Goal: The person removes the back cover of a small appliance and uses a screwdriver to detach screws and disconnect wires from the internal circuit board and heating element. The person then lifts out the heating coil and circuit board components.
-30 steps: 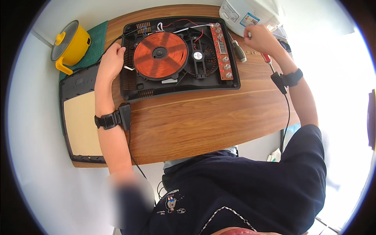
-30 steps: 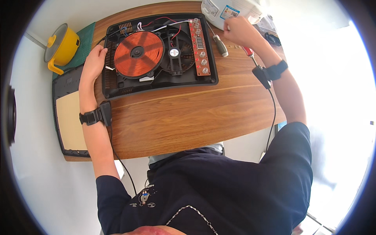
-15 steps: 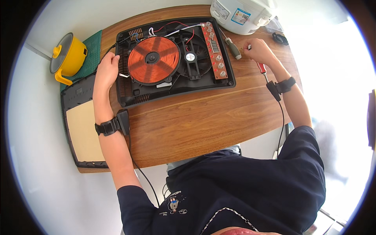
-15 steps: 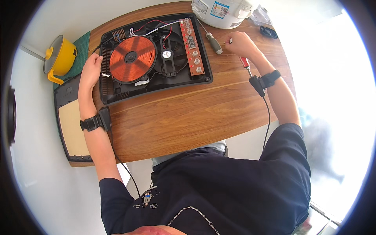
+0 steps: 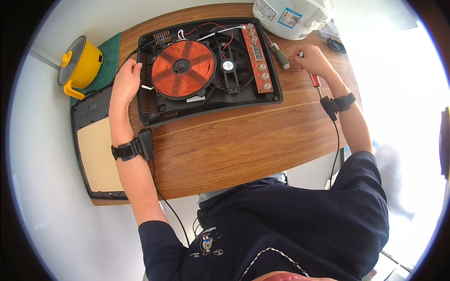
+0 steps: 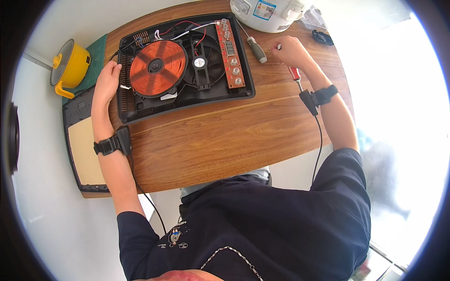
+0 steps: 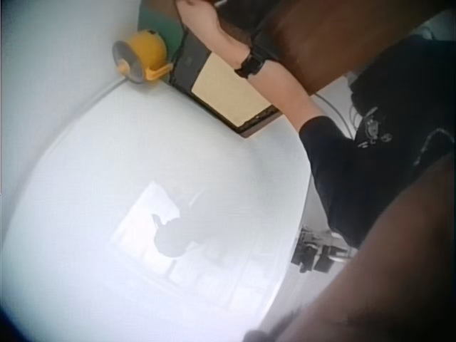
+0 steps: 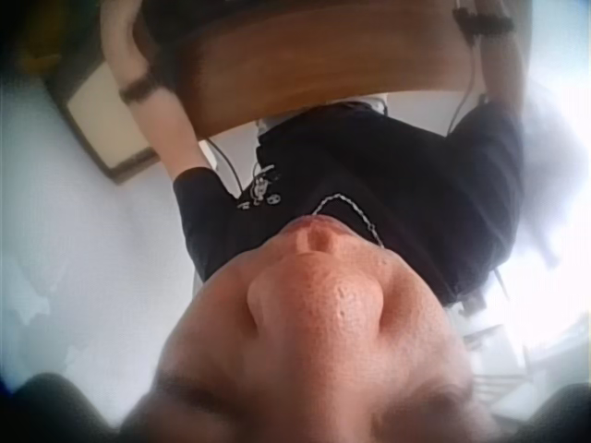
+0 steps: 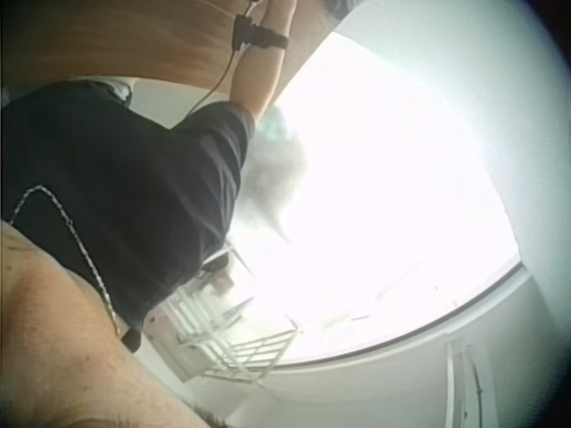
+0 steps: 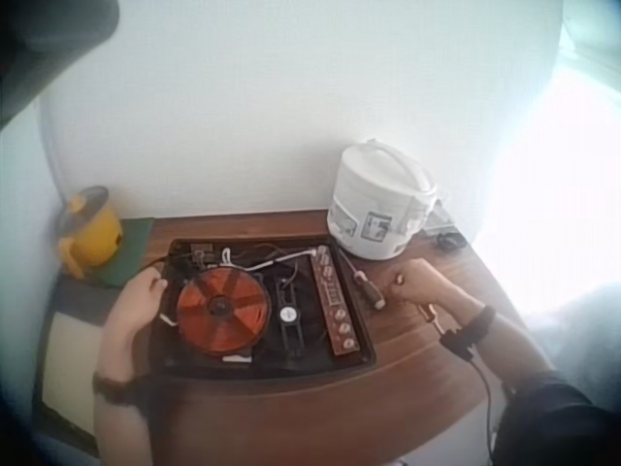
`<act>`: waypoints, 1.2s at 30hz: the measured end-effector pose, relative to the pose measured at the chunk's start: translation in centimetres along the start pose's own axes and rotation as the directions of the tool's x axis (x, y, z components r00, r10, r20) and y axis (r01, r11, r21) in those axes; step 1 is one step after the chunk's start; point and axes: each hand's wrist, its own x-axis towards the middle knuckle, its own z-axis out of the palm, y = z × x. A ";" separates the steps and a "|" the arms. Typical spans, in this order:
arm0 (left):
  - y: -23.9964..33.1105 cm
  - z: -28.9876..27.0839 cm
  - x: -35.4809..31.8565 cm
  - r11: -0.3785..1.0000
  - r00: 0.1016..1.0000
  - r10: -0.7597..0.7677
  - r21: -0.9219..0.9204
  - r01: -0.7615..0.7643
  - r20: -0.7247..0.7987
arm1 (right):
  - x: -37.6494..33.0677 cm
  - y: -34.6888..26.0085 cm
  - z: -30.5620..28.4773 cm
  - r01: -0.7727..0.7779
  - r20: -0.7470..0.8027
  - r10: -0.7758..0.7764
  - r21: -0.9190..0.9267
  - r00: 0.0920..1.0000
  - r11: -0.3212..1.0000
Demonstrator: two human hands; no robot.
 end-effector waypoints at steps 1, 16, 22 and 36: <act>-0.1 0.0 0.0 1.000 1.000 0.002 0.001 -0.002 0.001 | 0.0 0.2 0.1 -0.002 0.003 0.002 0.001 1.000 1.000; -0.7 -3.3 -1.6 0.987 0.983 -0.077 -0.124 0.098 0.168 | -2.2 -8.9 -1.0 0.233 -0.022 -0.239 -0.154 0.971 0.960; 0.3 -5.6 -3.2 0.963 0.990 -0.095 -0.242 0.118 0.104 | -1.0 -13.5 0.5 0.408 0.012 -0.412 -0.165 0.911 0.898; 8.5 -3.2 5.4 0.875 0.888 0.436 0.162 -0.456 0.144 | 9.3 -22.4 2.2 0.673 0.197 -0.650 -0.339 0.734 0.657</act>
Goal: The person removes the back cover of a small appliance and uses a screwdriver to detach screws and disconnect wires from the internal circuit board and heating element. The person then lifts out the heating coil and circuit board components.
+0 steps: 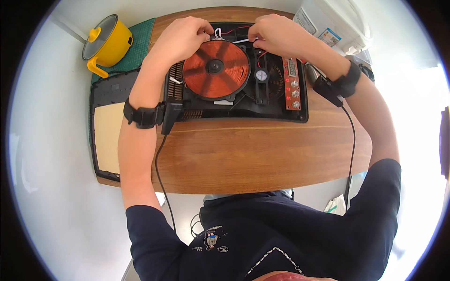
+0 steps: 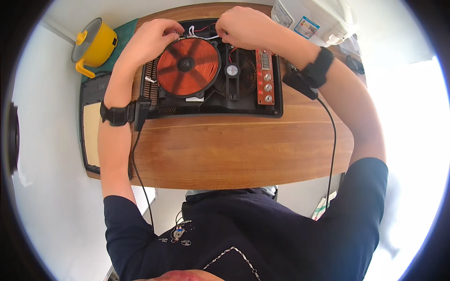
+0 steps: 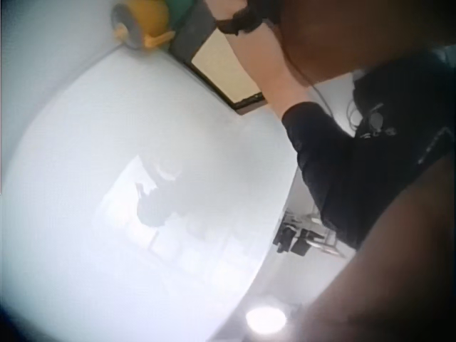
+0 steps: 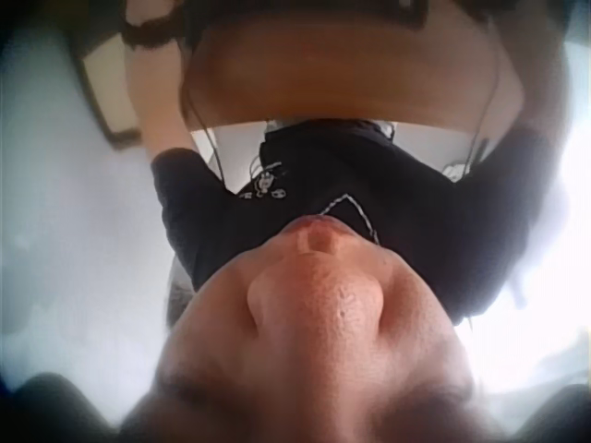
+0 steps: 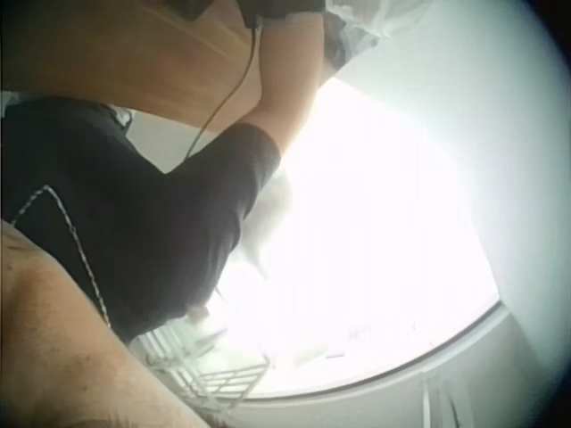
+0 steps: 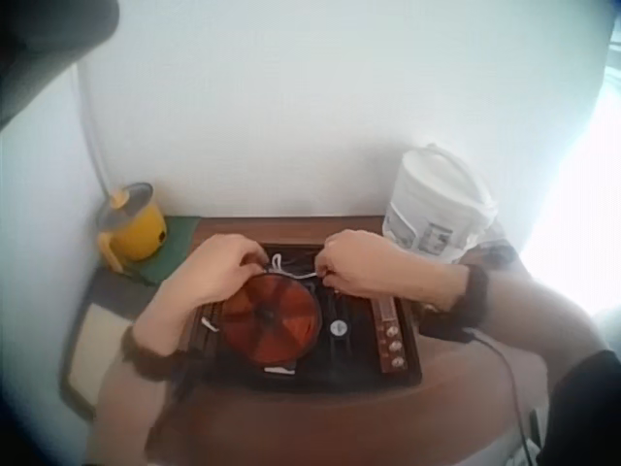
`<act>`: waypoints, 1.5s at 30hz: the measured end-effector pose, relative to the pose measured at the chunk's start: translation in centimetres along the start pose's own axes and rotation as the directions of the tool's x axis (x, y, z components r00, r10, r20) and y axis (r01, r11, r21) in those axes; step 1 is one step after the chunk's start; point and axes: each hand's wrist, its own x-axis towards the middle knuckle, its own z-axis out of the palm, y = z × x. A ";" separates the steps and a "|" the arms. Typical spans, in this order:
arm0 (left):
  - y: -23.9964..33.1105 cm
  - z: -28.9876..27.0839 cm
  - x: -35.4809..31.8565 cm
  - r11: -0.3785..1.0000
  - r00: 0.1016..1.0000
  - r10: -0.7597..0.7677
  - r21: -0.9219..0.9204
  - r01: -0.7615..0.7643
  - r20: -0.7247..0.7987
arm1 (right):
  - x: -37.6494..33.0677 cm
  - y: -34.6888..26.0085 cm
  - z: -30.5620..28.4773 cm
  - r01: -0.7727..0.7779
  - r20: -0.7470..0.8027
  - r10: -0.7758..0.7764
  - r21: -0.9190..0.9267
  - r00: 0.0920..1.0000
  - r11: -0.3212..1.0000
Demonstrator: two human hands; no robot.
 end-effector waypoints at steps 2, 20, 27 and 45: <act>-1.1 0.6 3.1 0.995 0.998 0.059 0.078 -0.058 -0.014 | 2.7 1.3 0.3 0.021 -0.007 -0.021 -0.052 1.000 0.998; -10.4 2.9 14.4 0.990 0.983 0.132 0.039 -0.138 0.125 | 19.8 8.2 6.5 -0.192 0.033 0.190 0.100 0.981 0.976; -11.2 3.8 10.8 0.983 0.979 0.181 0.010 -0.183 0.098 | 21.5 7.1 8.2 -0.275 0.087 0.262 0.187 0.961 0.943; -10.1 2.3 6.1 0.994 0.987 0.037 0.098 -0.052 0.156 | 21.3 5.1 7.7 -0.134 0.021 0.133 0.205 0.991 0.969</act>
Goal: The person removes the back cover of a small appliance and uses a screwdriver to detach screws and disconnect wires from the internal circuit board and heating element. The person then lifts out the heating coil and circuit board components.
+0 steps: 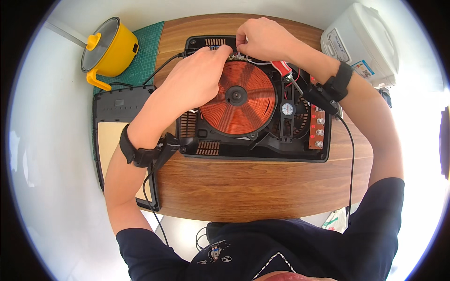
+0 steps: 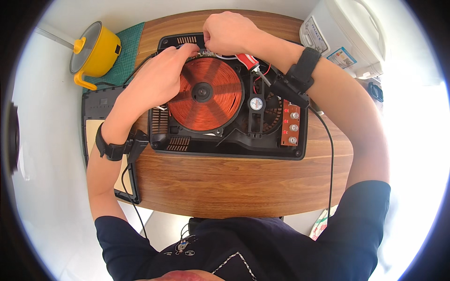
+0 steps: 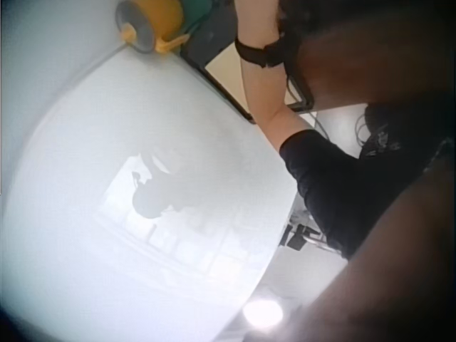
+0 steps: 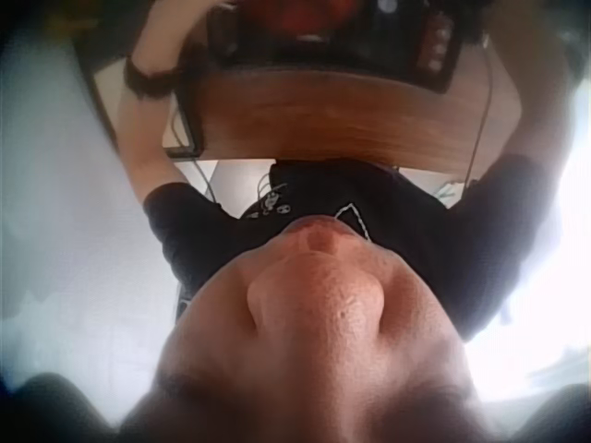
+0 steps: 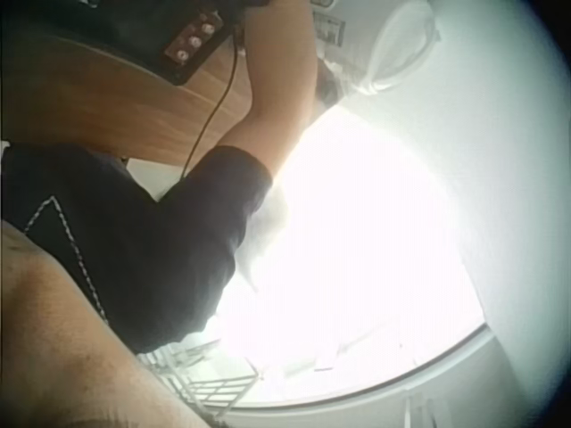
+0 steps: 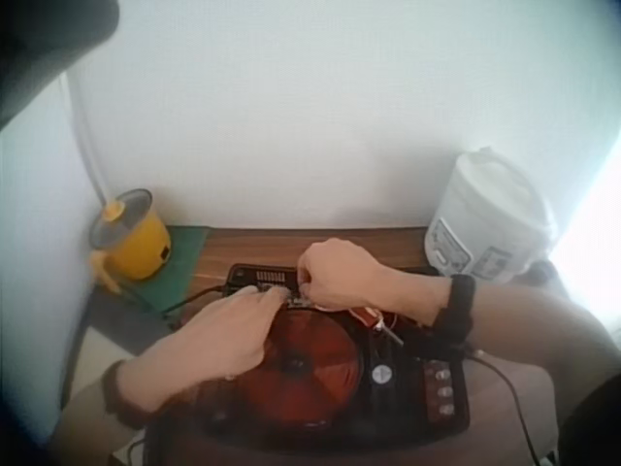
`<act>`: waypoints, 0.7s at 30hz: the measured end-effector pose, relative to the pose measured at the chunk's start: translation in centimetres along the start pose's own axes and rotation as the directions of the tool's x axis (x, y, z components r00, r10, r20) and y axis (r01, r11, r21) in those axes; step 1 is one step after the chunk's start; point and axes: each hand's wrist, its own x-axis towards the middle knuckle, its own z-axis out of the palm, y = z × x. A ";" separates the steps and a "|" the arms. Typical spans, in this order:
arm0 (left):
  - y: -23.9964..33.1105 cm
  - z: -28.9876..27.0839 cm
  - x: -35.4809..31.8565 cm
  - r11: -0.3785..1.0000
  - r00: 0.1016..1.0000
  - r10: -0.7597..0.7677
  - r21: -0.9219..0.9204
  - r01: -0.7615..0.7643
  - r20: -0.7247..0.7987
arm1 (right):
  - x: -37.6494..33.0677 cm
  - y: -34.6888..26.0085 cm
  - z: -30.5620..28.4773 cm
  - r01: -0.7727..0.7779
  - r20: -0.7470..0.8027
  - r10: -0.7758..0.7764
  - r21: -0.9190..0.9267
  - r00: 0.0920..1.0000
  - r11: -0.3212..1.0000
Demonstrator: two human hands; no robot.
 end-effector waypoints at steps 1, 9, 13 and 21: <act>-0.4 0.4 0.4 0.999 0.999 -0.036 0.012 0.036 0.019 | 0.0 -0.2 -0.2 -0.015 0.017 0.015 0.004 1.000 1.000; 0.2 0.5 1.3 0.994 0.988 -0.106 -0.006 0.107 0.115 | 0.3 0.7 0.3 -0.024 0.026 0.023 0.041 0.999 0.999; 0.1 0.7 1.5 0.996 0.993 -0.083 -0.005 0.084 0.088 | 0.5 0.8 0.0 -0.036 0.051 0.034 0.043 0.998 0.998; -0.4 0.7 3.2 0.994 0.986 -0.092 0.072 0.083 0.136 | 1.0 1.1 0.5 -0.039 0.046 0.037 0.033 0.998 0.999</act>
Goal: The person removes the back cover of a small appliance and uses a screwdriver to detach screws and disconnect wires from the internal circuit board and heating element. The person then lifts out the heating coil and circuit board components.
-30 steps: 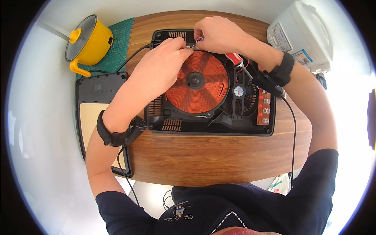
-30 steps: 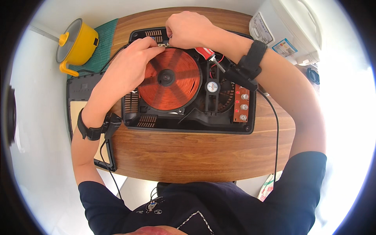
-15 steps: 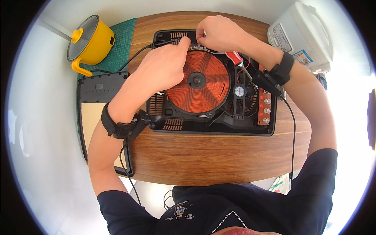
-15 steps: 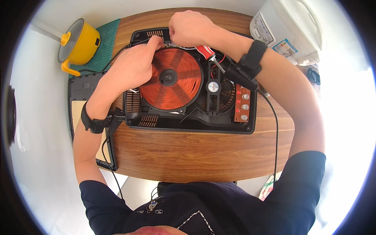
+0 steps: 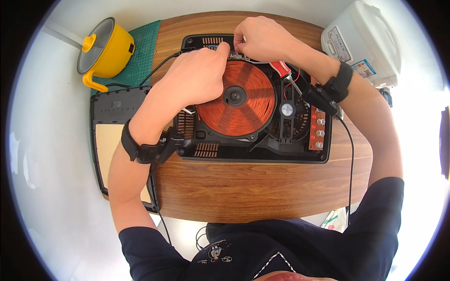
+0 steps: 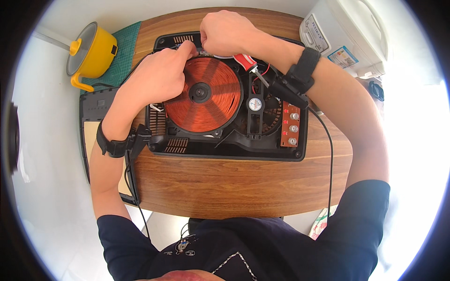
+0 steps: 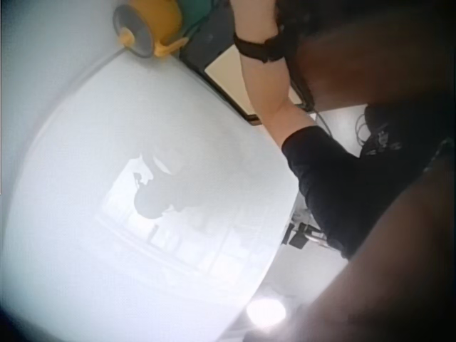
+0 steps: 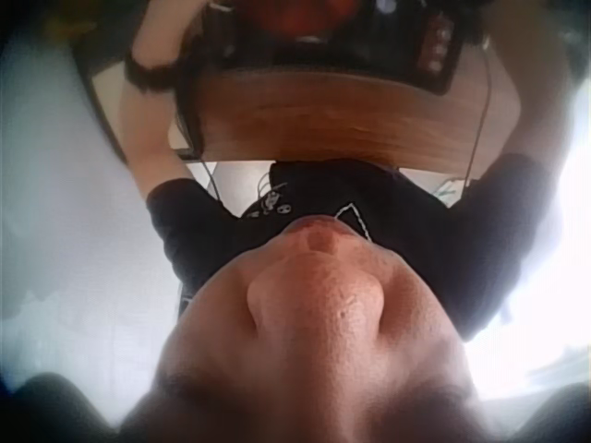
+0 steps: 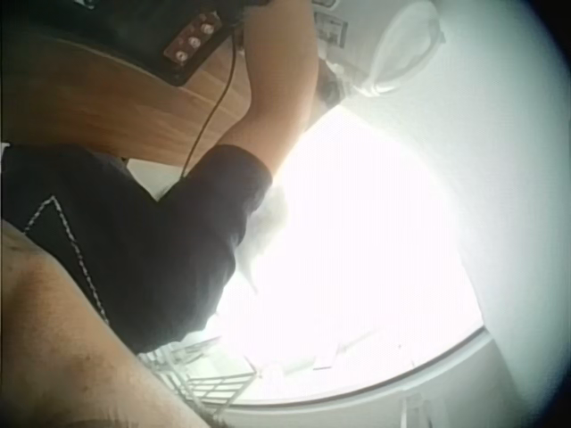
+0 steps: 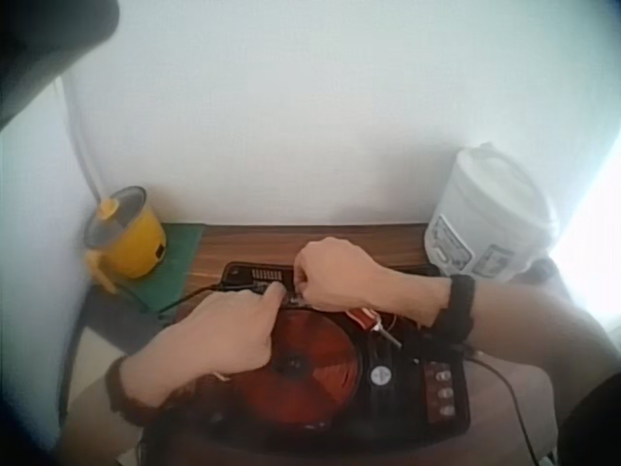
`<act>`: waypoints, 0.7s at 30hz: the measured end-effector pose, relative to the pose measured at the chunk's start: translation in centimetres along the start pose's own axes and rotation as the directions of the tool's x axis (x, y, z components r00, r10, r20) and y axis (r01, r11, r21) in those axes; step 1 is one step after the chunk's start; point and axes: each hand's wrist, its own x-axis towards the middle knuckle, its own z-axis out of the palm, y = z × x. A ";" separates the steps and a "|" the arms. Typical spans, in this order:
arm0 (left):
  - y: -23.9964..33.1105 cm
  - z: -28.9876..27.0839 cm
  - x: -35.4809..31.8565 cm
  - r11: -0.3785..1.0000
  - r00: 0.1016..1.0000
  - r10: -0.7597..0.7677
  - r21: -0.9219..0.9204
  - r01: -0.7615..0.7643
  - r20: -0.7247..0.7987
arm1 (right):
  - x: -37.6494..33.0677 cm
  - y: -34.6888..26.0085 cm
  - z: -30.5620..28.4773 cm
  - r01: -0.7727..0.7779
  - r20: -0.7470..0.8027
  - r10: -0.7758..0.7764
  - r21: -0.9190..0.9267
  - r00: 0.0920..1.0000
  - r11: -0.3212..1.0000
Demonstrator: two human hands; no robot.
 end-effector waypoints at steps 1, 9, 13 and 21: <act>0.0 -0.1 0.0 1.000 1.000 -0.009 -0.005 0.009 0.001 | 0.0 -0.2 0.0 0.001 -0.003 -0.001 -0.007 1.000 1.000; -0.1 0.4 0.4 0.999 0.999 -0.035 0.007 0.035 0.032 | 0.3 0.2 0.6 -0.057 -0.073 0.058 0.018 0.996 0.998; -0.2 0.7 0.0 0.998 0.996 -0.062 0.017 0.061 0.064 | -0.6 -1.4 -6.4 -0.011 -0.147 0.060 0.317 0.987 0.948; 0.2 0.6 -1.1 0.997 0.999 -0.036 -0.073 0.038 0.027 | -1.5 0.2 -2.7 0.101 0.010 -0.101 -0.018 0.995 0.995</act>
